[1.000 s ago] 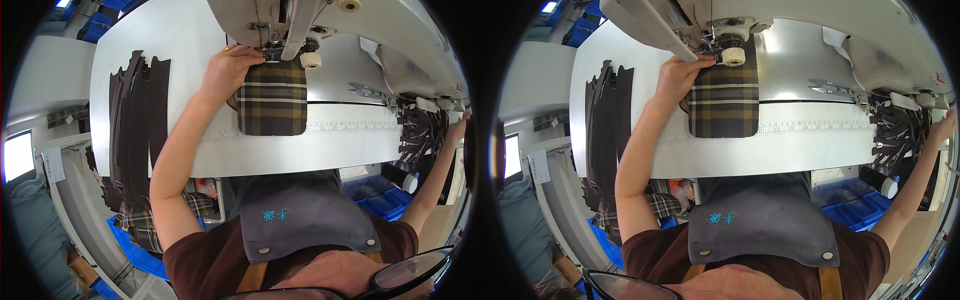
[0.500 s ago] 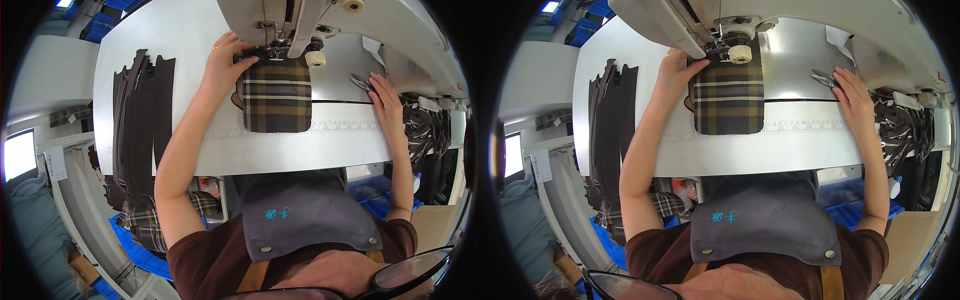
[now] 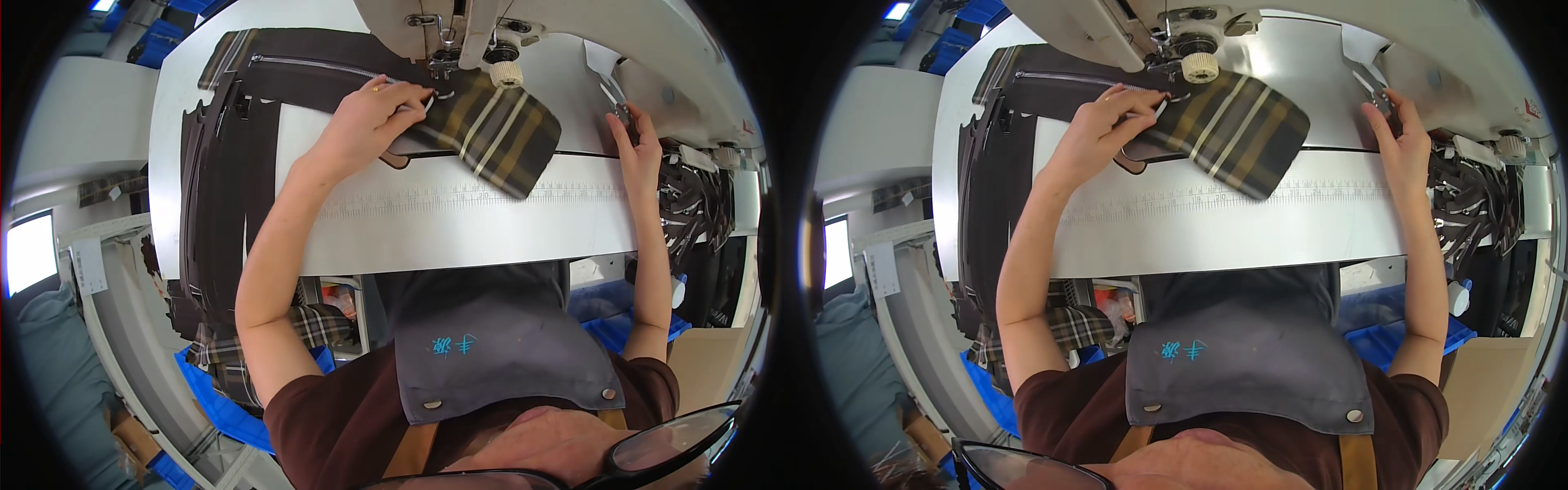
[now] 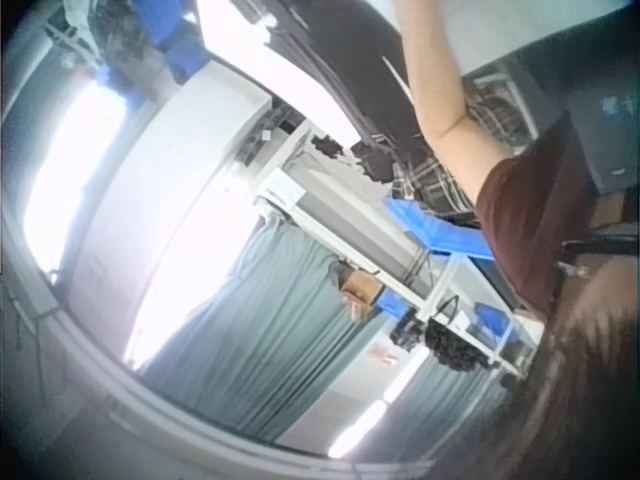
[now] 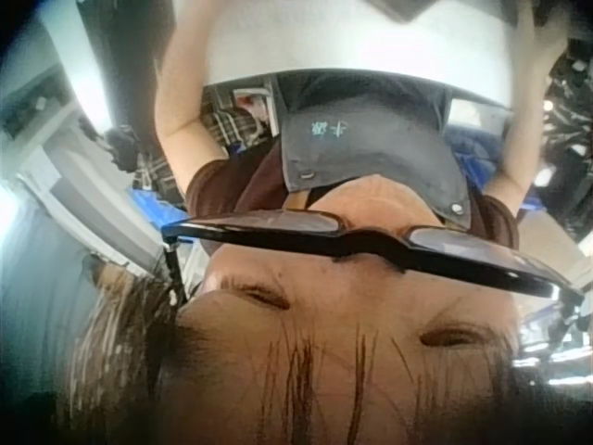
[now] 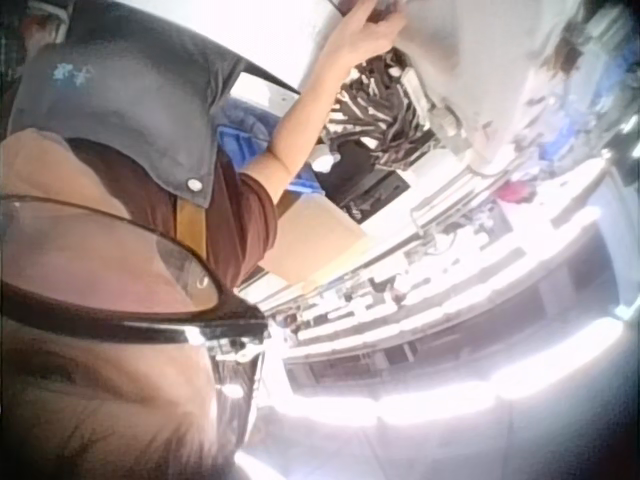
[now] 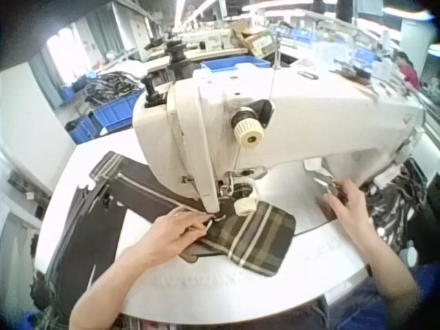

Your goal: The person operates an industrial sewing machine to attach zippers to plaid fabric pouches. They align the zipper tape with the fabric edges, guide the material under the presser foot, and sew along the zipper line. After stitching, they trim excess threads and fabric, then flip the pouch to inspect the finished seam before proceeding to the next unit.

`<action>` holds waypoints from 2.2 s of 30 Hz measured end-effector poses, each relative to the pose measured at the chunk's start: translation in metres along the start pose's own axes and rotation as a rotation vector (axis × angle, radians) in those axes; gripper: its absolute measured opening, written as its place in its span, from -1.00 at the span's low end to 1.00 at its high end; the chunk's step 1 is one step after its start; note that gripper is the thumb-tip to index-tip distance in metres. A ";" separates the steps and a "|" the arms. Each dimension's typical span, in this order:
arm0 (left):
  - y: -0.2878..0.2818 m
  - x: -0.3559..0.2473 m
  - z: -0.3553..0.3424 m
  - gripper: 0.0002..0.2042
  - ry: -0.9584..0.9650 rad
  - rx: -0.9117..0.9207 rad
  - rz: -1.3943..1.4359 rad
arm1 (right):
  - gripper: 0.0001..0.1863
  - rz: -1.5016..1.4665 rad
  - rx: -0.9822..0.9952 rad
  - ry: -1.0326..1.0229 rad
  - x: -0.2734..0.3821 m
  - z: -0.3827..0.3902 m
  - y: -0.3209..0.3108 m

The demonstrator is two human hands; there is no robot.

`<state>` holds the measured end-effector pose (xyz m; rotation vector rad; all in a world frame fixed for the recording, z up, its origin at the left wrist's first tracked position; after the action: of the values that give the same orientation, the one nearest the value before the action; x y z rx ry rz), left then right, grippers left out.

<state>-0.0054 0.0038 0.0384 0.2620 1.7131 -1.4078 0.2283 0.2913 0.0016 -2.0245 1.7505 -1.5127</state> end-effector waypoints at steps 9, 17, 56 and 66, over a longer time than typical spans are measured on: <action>0.011 0.001 0.124 -0.97 -0.108 0.204 0.422 | -0.62 0.346 0.158 -0.484 0.061 0.007 -0.004; 0.021 0.003 0.135 -0.96 -0.102 0.138 0.490 | -0.68 0.145 0.433 -0.974 0.162 0.018 0.053; -0.024 0.030 0.093 -0.67 -0.576 -0.597 1.136 | -0.49 -0.054 0.712 -0.882 0.175 0.087 0.077; -0.037 0.048 0.023 -0.66 -0.446 -0.216 0.183 | -0.39 -0.076 0.641 -0.798 0.171 0.087 0.076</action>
<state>-0.0465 -0.0453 0.0298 -0.0176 1.4142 -1.0423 0.2109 0.0860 0.0148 -1.9243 0.7691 -0.8802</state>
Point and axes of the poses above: each hand's wrist, its own z-axis away from the middle knuckle, its own y-axis out of the palm, x = y × z, the point moved 2 cm from there along -z, towards the middle knuckle, and after that the axes turned 10 degrees about -y, right-handed, at the moved point
